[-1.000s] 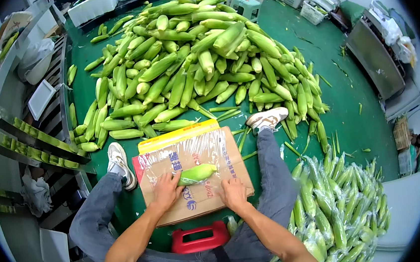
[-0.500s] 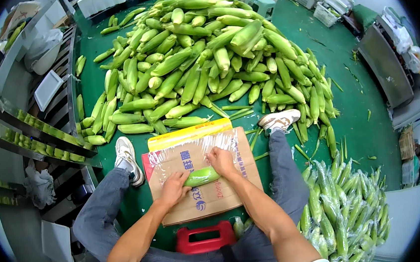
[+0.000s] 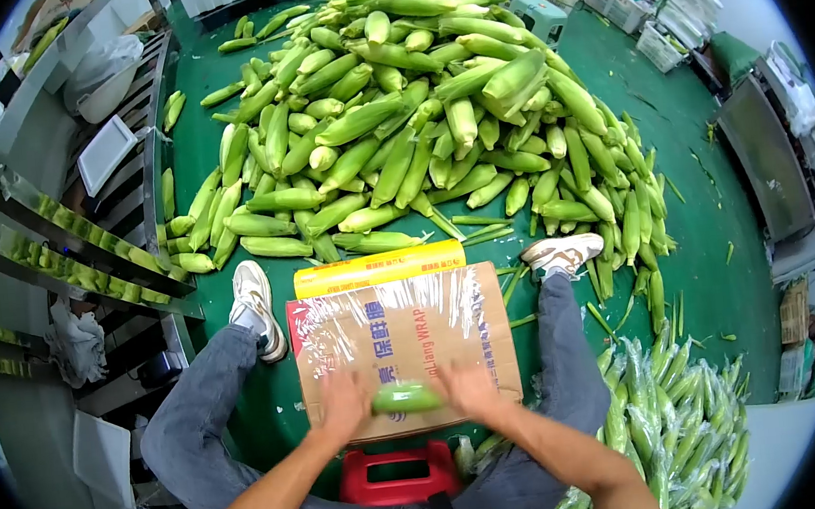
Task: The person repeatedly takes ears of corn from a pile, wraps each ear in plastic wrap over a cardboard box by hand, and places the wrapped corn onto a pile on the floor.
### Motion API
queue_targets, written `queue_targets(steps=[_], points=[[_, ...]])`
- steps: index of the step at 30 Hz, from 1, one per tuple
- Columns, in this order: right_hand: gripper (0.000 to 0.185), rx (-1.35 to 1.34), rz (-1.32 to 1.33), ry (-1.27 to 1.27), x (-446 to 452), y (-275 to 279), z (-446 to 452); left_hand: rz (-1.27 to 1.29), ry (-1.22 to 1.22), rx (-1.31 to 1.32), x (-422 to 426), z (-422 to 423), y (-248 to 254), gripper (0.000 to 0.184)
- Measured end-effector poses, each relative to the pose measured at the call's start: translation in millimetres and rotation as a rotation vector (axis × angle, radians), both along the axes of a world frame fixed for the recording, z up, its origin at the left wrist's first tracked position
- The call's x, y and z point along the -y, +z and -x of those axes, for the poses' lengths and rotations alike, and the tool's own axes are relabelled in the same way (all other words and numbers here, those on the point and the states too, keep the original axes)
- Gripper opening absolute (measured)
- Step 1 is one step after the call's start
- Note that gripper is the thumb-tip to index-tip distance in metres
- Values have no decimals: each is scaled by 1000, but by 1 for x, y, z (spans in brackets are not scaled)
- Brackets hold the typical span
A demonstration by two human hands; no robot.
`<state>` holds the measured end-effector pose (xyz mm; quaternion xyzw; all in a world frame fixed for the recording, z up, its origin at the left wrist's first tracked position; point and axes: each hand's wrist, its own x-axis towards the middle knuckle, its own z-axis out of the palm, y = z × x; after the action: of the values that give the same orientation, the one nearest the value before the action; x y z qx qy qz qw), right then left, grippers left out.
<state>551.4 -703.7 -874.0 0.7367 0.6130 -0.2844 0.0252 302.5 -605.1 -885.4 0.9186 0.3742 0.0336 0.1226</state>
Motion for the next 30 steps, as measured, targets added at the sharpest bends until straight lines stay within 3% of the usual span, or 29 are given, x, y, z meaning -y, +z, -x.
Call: queue_targets(steps=[2, 4, 7, 10, 13, 15, 17, 18, 19, 21, 24, 25, 26, 27, 28, 30], points=[[34, 265, -540, 55, -74, -2, -28, -143, 285, 202, -46, -33, 10, 39], [32, 196, -713, 84, -129, -7, -44, -39, 99, 363, -57, -60, 15, 46], [30, -160, -489, -97, -167, -4, -44, 30, -65, 420, -72, -83, 9, 51], [31, -285, -418, 29, -169, 4, -43, 119, -116, 348, -91, -97, -22, 50], [33, -257, -485, 146, -134, 0, -26, 408, -115, 357, -67, -89, -30, 47], [33, -234, -499, 254, -126, 8, -22, 534, -216, 126, -36, -70, -2, 46], [33, -208, -574, 234, -122, 8, -21, 705, -351, 367, -7, -49, -9, 54], [34, -198, -602, 221, -113, 2, -19, 1023, -369, 119, 1, -45, 27, 64], [39, -177, -642, 229, -111, -4, -20, 1288, -440, 147, 24, -38, 20, 68], [46, -260, -322, 170, -109, 14, -20, 1624, -638, 72, 51, -24, 56, 67], [60, -558, 153, 78, -77, 80, -24, 1889, -376, 337, 79, 8, 63, 68], [62, -695, 321, 82, -61, 106, -28, 2192, -190, 409, 71, 14, 71, 69], [71, -788, 257, 286, -16, 77, -31, 2481, 22, 488, 64, 17, 79, 69], [79, -672, 281, 472, 2, 147, -17, 2495, 120, 468, 63, 18, 70, 67], [77, -615, 181, 365, 33, 160, -10, 2351, -29, 350, 52, 9, 77, 59], [62, -458, 392, 247, 74, 176, -14, 1435, -287, 320, 78, -14, 72, 55]])
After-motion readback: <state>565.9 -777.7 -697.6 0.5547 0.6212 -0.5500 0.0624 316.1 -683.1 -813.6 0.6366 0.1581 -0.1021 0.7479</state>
